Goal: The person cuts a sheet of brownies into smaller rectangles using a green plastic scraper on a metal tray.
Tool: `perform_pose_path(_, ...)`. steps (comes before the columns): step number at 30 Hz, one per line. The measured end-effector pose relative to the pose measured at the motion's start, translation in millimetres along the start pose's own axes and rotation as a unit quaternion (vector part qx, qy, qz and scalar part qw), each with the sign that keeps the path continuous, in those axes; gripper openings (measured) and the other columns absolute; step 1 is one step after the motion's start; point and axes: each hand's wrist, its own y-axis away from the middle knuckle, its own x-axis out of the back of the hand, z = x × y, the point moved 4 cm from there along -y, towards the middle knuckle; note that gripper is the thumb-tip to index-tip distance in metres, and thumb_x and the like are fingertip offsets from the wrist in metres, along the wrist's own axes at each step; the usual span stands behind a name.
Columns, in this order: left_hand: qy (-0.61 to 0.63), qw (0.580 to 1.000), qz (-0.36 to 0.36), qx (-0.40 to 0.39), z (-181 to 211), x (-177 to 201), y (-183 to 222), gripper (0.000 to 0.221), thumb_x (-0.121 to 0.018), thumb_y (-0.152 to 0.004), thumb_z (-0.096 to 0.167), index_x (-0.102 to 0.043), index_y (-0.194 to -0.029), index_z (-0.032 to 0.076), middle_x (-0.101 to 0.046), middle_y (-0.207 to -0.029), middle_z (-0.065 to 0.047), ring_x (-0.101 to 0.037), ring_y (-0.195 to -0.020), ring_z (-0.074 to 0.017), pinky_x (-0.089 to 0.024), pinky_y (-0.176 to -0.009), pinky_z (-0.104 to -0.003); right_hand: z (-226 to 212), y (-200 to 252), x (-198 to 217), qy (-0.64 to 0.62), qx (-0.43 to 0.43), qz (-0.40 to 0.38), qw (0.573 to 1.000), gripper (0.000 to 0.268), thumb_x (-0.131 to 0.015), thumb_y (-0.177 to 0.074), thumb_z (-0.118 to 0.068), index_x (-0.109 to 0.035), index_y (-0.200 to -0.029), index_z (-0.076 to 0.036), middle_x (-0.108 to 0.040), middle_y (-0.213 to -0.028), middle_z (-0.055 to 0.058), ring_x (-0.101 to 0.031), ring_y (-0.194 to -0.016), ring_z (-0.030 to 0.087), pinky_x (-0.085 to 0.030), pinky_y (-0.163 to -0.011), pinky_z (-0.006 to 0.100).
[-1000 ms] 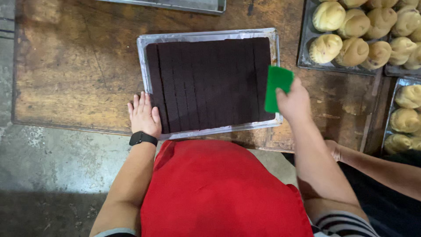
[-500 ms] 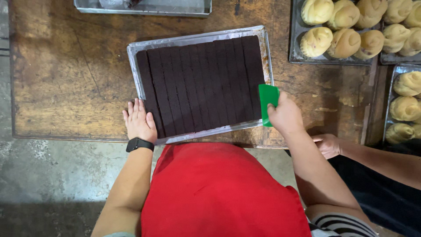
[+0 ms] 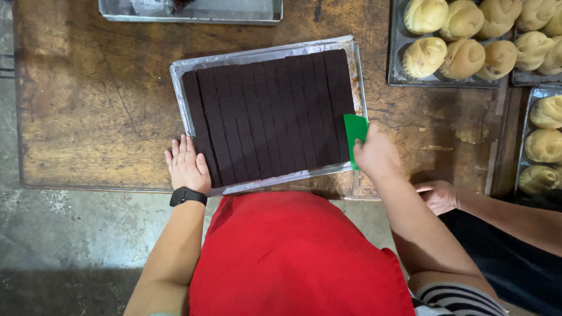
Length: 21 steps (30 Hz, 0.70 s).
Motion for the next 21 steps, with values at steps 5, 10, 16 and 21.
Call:
perform_pose_path(5,0.001,1.000,-0.002,0.004,0,0,-1,0.057,-0.046,-0.103,0.025,-0.047,-0.152,-0.005,-0.047,-0.159,-0.023,-0.035,-0.152,-0.0441,-0.017,-0.126,-0.059,-11,5,-1,0.033,-0.024,-0.019,0.999,0.041,-0.060,-0.095,-0.026,-0.050,-0.126,-0.001,-0.071,-0.099,0.030,-0.069,-0.094,0.051,-0.055,-0.084,0.059)
perform_pose_path(10,0.001,1.000,-0.006,0.004,1,0,0,0.058,-0.045,-0.103,0.025,-0.047,-0.152,-0.006,-0.047,-0.158,-0.024,-0.035,-0.152,-0.0445,-0.017,-0.126,-0.060,-6,-9,-12,0.010,0.025,0.012,1.000,0.042,-0.062,-0.093,-0.022,-0.051,-0.124,0.004,-0.071,-0.094,0.033,-0.070,-0.088,0.051,-0.055,-0.082,0.057)
perform_pose_path(16,0.001,1.000,-0.003,0.003,-2,-2,1,0.058,-0.046,-0.103,0.025,-0.048,-0.152,-0.006,-0.047,-0.159,-0.024,-0.035,-0.151,-0.0449,-0.018,-0.126,-0.060,-6,-28,-40,-0.003,0.026,0.024,0.999,0.034,-0.064,-0.092,-0.021,-0.056,-0.114,0.003,-0.071,-0.093,0.032,-0.069,-0.089,0.051,-0.055,-0.083,0.057)
perform_pose_path(21,-0.004,1.000,0.004,-0.004,-2,-1,-2,0.058,-0.046,-0.103,0.025,-0.047,-0.152,-0.005,-0.047,-0.158,-0.023,-0.035,-0.151,-0.0452,-0.018,-0.125,-0.060,15,-33,-45,-0.056,0.069,0.088,0.992,0.032,-0.066,-0.091,-0.021,-0.057,-0.114,0.000,-0.070,-0.092,0.032,-0.067,-0.088,0.052,-0.053,-0.080,0.059)
